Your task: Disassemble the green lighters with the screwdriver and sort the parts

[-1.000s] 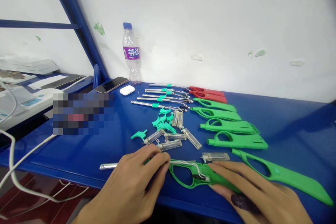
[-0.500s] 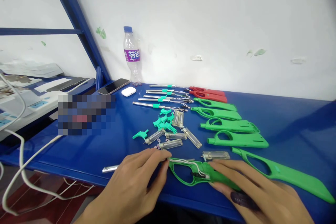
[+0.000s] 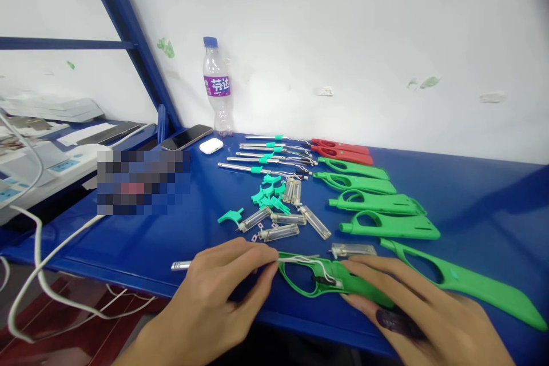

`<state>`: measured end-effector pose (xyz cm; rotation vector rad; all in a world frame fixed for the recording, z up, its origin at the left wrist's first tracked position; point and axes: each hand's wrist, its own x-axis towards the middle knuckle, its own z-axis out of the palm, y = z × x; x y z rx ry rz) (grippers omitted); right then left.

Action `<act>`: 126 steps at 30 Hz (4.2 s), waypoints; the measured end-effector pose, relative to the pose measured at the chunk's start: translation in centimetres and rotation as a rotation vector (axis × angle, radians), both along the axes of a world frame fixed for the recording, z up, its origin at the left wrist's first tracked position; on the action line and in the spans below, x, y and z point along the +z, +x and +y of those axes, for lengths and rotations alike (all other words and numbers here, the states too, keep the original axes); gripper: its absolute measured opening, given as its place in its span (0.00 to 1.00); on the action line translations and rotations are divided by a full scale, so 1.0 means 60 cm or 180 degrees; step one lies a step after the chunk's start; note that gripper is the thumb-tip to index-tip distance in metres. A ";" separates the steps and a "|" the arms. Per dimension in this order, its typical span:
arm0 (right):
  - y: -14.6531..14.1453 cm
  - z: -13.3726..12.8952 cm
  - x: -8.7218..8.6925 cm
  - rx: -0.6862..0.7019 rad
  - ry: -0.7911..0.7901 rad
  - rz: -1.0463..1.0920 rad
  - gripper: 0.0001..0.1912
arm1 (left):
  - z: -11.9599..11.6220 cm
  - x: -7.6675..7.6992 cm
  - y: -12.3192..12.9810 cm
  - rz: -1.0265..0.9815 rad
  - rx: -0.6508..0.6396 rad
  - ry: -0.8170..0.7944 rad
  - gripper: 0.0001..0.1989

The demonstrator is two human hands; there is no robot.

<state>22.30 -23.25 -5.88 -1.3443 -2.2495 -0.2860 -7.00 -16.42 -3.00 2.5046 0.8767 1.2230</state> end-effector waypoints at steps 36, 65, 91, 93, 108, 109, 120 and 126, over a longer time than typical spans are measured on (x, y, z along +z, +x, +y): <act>-0.002 -0.013 -0.008 0.0096 -0.0187 0.0205 0.11 | 0.006 -0.002 -0.002 -0.0113 -0.0309 0.0023 0.13; -0.011 -0.003 0.012 0.0139 -0.0028 0.0152 0.11 | 0.006 -0.016 -0.015 0.0271 -0.0001 0.0469 0.13; -0.011 -0.004 0.014 0.0128 -0.0056 0.0160 0.10 | 0.004 -0.013 -0.014 0.0188 -0.0049 0.0089 0.14; -0.012 -0.003 0.015 0.0138 -0.0014 0.0185 0.10 | 0.004 -0.015 -0.014 0.0187 -0.0013 0.0147 0.14; -0.012 -0.004 0.012 0.0106 -0.0059 0.0218 0.10 | 0.001 -0.014 -0.012 0.0172 0.0017 0.0351 0.11; -0.012 -0.004 0.012 0.0100 -0.0062 0.0208 0.10 | 0.001 -0.014 -0.012 0.0183 0.0025 0.0358 0.11; -0.011 -0.003 0.010 0.0083 -0.0127 0.0156 0.09 | 0.005 -0.009 -0.009 0.0361 -0.0046 0.0543 0.11; -0.011 -0.005 0.009 0.0055 -0.0087 0.0167 0.10 | 0.003 -0.012 -0.014 0.0370 0.0067 0.0566 0.11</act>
